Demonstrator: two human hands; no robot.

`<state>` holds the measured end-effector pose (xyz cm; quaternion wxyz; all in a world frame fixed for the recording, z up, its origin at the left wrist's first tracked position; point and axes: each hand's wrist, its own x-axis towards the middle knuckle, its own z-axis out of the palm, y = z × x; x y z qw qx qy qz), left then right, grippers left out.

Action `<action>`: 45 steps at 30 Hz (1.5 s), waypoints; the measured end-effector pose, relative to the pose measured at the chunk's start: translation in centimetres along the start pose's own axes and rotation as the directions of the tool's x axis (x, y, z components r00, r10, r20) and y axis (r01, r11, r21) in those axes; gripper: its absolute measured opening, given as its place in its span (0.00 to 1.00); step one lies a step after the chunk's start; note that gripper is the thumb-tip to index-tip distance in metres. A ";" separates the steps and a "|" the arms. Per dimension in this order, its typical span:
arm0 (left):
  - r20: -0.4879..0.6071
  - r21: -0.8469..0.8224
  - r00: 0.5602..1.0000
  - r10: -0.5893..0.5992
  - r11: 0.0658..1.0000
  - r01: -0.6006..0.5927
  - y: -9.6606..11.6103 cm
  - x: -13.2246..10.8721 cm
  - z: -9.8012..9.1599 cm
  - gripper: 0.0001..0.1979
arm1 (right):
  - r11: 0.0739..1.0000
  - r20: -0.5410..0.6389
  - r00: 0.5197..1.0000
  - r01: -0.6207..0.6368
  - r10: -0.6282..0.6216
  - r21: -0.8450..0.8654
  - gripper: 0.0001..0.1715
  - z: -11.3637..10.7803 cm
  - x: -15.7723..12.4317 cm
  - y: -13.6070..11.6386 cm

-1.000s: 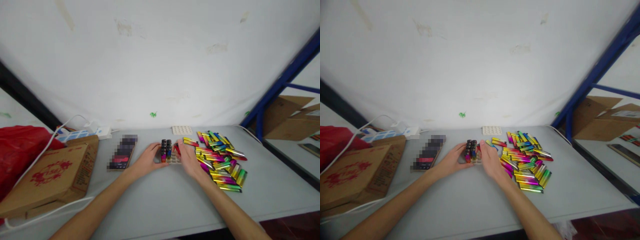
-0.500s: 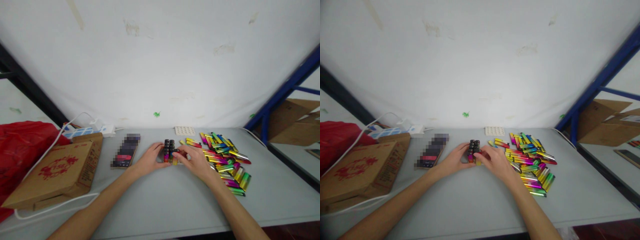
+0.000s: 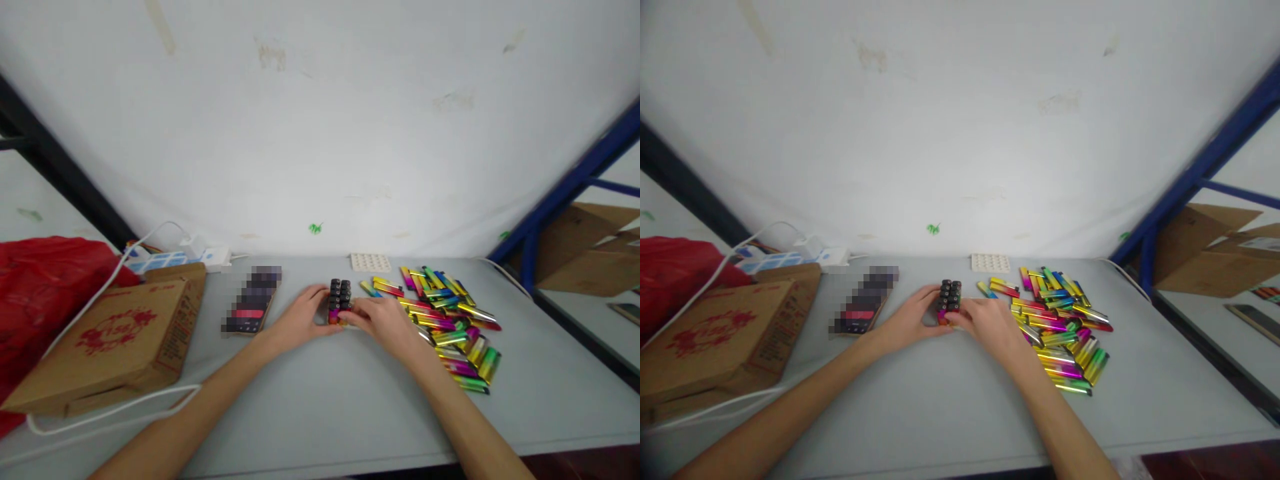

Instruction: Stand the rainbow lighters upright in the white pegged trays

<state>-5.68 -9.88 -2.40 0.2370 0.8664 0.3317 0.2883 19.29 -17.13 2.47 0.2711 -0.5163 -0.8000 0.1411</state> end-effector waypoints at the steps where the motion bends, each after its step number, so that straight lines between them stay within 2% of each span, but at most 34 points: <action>1: -0.002 0.003 1.000 -0.002 1.000 0.002 0.0 0.0 0.0 0.35 | 1.000 0.002 1.000 -0.010 0.010 -0.013 0.32 -0.2 0.0 0.1; 3: -0.005 0.003 1.000 -0.004 1.000 0.004 0.1 0.0 0.0 0.36 | 1.000 -0.034 0.999 -0.013 0.013 -0.020 0.34 -0.9 0.0 0.8; 5: -0.006 -0.002 1.000 -0.004 1.000 0.004 0.1 0.1 0.0 0.37 | 0.998 -0.133 0.990 -0.042 0.035 -0.050 0.34 -1.7 0.0 2.2; 8: -0.002 -0.006 1.000 -0.004 1.000 0.004 0.2 0.1 -0.1 0.37 | 0.970 -0.292 0.949 -0.171 0.116 -0.171 0.25 -2.8 0.1 5.1; 10: 0.004 -0.004 1.000 -0.015 1.000 0.015 0.2 0.1 -0.1 0.38 | 0.941 -0.307 0.938 -0.237 0.158 -0.241 0.16 -3.2 0.1 7.1; 14: -0.005 -0.005 1.000 -0.022 1.000 0.022 0.1 0.0 -0.1 0.38 | 0.890 -0.229 0.941 -0.315 0.248 -0.331 0.15 -3.2 0.1 9.2; 18: -0.009 -0.008 1.000 -0.008 1.000 0.008 0.0 0.0 0.0 0.38 | 0.884 -0.114 0.956 -0.294 0.271 -0.363 0.14 -3.2 0.1 9.4; 28: -0.002 0.010 1.000 -0.012 1.000 0.012 0.2 0.1 -0.1 0.38 | 0.862 -0.156 0.945 -0.326 0.287 -0.388 0.09 -3.2 0.0 9.2; 32: 0.005 0.003 1.000 -0.018 1.000 0.018 0.2 0.1 -0.2 0.39 | 0.874 -0.121 0.950 -0.311 0.287 -0.373 0.05 -3.3 0.0 9.3; 36: 0.005 0.022 1.000 -0.015 1.000 0.015 0.4 0.2 -0.6 0.37 | 0.876 -0.097 0.954 -0.300 0.285 -0.377 0.05 -3.4 0.0 9.3; 42: 0.039 0.030 0.999 -0.016 0.999 0.015 0.6 0.3 -1.5 0.37 | 0.876 -0.116 0.963 -0.269 0.243 -0.400 0.10 -3.0 0.0 9.4; 45: 0.063 0.013 0.998 -0.009 1.000 0.008 0.2 0.3 -2.0 0.38 | 0.903 -0.215 0.958 -0.255 0.188 -0.346 0.13 -3.0 0.1 9.1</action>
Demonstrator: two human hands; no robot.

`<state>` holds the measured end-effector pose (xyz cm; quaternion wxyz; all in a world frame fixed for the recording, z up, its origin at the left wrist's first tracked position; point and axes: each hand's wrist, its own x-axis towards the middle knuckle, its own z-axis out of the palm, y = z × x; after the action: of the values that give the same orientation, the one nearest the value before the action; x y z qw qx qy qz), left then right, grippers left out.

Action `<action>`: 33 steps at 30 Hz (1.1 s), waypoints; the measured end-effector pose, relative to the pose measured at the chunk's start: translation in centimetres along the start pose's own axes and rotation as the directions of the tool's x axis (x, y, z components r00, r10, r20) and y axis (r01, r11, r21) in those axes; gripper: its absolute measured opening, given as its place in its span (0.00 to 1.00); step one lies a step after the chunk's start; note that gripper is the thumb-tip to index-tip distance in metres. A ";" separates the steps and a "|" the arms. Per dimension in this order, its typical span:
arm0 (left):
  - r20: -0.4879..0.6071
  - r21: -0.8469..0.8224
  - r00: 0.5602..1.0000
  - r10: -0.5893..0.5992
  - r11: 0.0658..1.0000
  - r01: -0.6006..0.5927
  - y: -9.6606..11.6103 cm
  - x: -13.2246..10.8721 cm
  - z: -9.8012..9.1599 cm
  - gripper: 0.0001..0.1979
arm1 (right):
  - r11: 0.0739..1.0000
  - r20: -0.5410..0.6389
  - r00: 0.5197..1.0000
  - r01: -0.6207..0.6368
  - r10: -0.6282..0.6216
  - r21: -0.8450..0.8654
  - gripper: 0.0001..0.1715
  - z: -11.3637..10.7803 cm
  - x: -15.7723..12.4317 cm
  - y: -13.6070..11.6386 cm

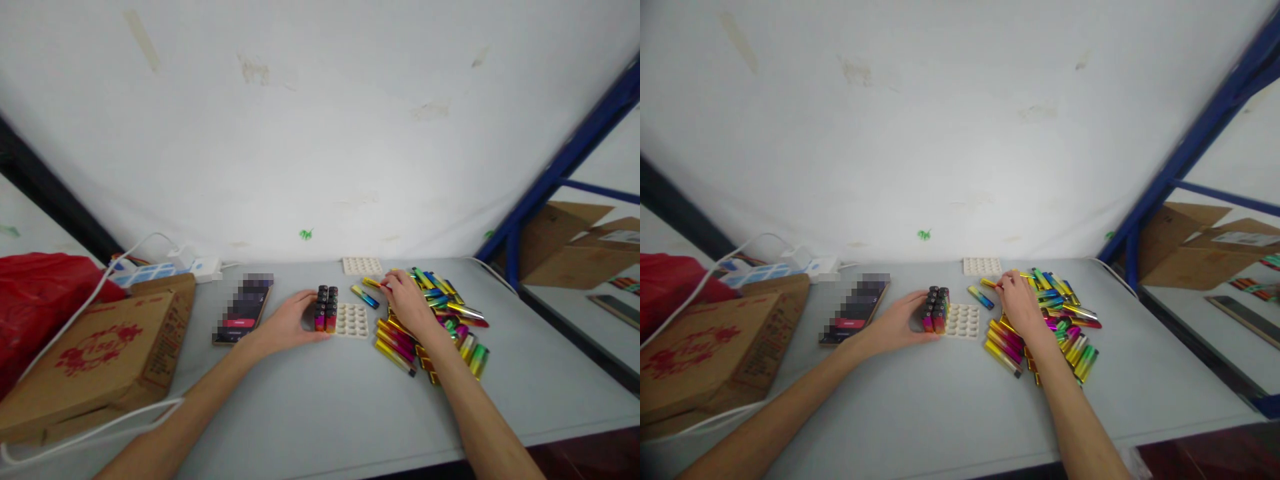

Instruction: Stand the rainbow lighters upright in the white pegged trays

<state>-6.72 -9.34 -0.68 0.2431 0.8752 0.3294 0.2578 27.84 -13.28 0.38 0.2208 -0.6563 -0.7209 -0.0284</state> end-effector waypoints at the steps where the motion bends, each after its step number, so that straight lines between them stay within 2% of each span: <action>1: 0.001 -0.007 1.000 0.006 1.000 -0.006 -0.1 0.0 -0.1 0.38 | 0.999 -0.046 0.999 -0.012 0.014 0.051 0.15 -0.2 0.0 -0.2; 8: -0.033 -0.020 0.999 -0.001 1.000 0.000 0.7 -0.4 0.1 0.37 | 0.881 -0.194 0.968 -0.053 0.162 0.471 0.27 -1.7 -0.3 -3.2; 11: -0.056 -0.033 0.998 -0.027 0.999 0.025 1.4 -0.4 0.6 0.38 | 0.759 -0.213 0.940 -0.068 0.266 0.647 0.30 -1.5 -0.3 -5.0; 14: -0.055 -0.056 0.996 -0.068 0.996 0.065 1.6 -0.2 1.0 0.43 | 0.625 -0.201 0.927 -0.046 0.318 0.779 0.32 -1.2 -0.2 -6.3; 19: -0.048 -0.097 0.996 -0.071 0.993 0.066 1.0 -0.1 1.0 0.43 | 0.515 -0.108 0.942 -0.076 0.318 0.854 0.37 -1.1 -0.3 -7.5; 22: -0.042 -0.096 0.998 -0.045 0.995 0.040 0.8 -0.2 1.0 0.43 | 0.362 -0.029 0.944 -0.098 0.329 0.927 0.39 -1.0 -0.5 -8.2; 25: -0.044 -0.085 0.999 -0.023 0.996 0.019 0.6 -0.3 0.9 0.44 | 0.209 0.077 0.956 -0.140 0.282 0.968 0.38 -1.0 -0.7 -9.1; 29: -0.045 -0.061 0.999 -0.011 0.998 0.008 0.5 -0.5 1.0 0.44 | 0.141 0.153 0.962 -0.188 0.227 0.972 0.39 -1.3 -0.9 -10.4; 33: -0.059 -0.059 0.998 0.004 0.998 -0.007 0.5 -0.6 1.1 0.46 | 0.076 0.274 0.932 -0.299 0.239 0.951 0.42 -1.0 -0.9 -11.3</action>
<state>-6.19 -10.34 -1.36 0.2585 0.8606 0.3262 0.2937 17.37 -16.01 3.81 0.5800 -0.4695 -0.4319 0.5066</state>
